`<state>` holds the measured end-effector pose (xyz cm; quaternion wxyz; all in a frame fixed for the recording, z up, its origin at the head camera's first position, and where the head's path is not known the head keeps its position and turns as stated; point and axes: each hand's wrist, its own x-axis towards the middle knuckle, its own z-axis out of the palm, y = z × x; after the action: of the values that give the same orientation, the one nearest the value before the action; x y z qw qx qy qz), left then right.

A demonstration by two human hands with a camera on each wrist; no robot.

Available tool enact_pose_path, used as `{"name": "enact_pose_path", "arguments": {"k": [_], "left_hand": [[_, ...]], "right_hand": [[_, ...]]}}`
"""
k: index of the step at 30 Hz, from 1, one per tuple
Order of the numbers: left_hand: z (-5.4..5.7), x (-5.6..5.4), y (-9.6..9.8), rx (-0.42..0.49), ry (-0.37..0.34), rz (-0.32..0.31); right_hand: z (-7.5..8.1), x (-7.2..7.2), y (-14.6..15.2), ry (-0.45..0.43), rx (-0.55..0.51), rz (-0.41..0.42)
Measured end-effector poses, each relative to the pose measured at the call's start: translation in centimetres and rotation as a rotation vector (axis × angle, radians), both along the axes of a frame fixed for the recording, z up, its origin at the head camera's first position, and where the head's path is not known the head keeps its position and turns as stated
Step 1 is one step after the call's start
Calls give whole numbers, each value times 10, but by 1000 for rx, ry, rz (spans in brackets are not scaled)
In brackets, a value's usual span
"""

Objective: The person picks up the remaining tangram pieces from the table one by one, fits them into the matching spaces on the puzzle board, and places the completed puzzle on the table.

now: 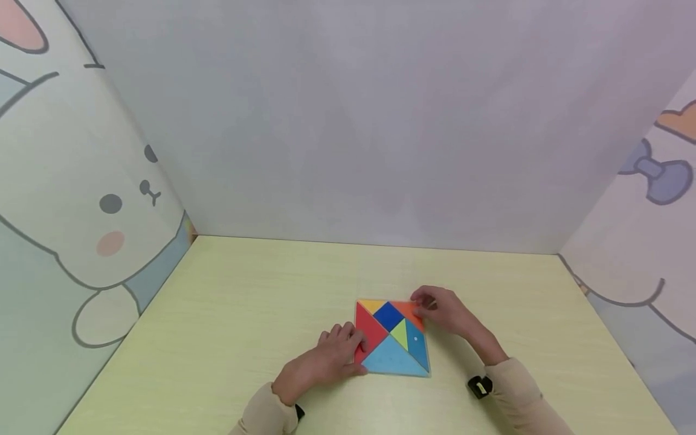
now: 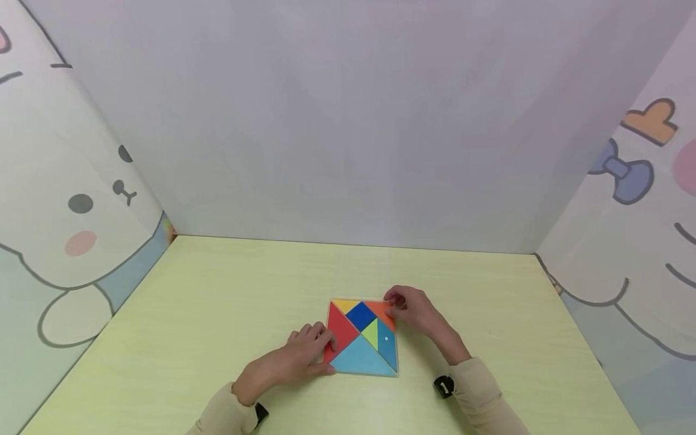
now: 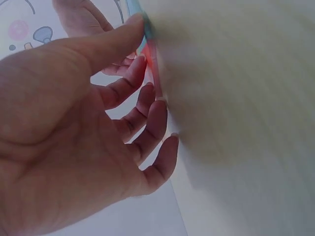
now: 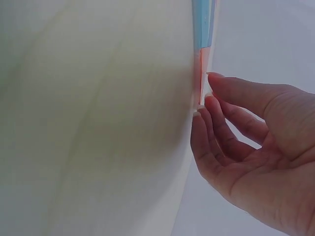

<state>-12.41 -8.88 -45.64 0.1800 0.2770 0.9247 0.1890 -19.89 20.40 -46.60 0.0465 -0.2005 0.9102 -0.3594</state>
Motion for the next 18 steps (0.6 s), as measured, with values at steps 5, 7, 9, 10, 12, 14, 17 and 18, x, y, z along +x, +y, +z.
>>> {"name": "enact_pose_path", "arguments": {"k": [5,7,9,10,12,14,17,18], "left_hand": [[3,-2,-2,13,10,-6],[5,-4,-3,33,31,6],[6,-7,-3,55,64,26],[6,-9,-4,59,89,37],[5,-12,-5,68,149,61],[4,-15,-6,84,224,87],[0,-19,-7,120,344,135],[-1,-20,-8,135,385,152]], "right_hand": [[0,0,1,7,-5,15],[1,1,1,5,-6,9],[2,3,2,2,-4,-3],[2,4,2,1,-4,-8],[2,6,3,9,-7,-15],[1,8,4,27,-6,-22],[0,12,7,60,-6,-25],[0,13,8,71,-3,-25]]}}
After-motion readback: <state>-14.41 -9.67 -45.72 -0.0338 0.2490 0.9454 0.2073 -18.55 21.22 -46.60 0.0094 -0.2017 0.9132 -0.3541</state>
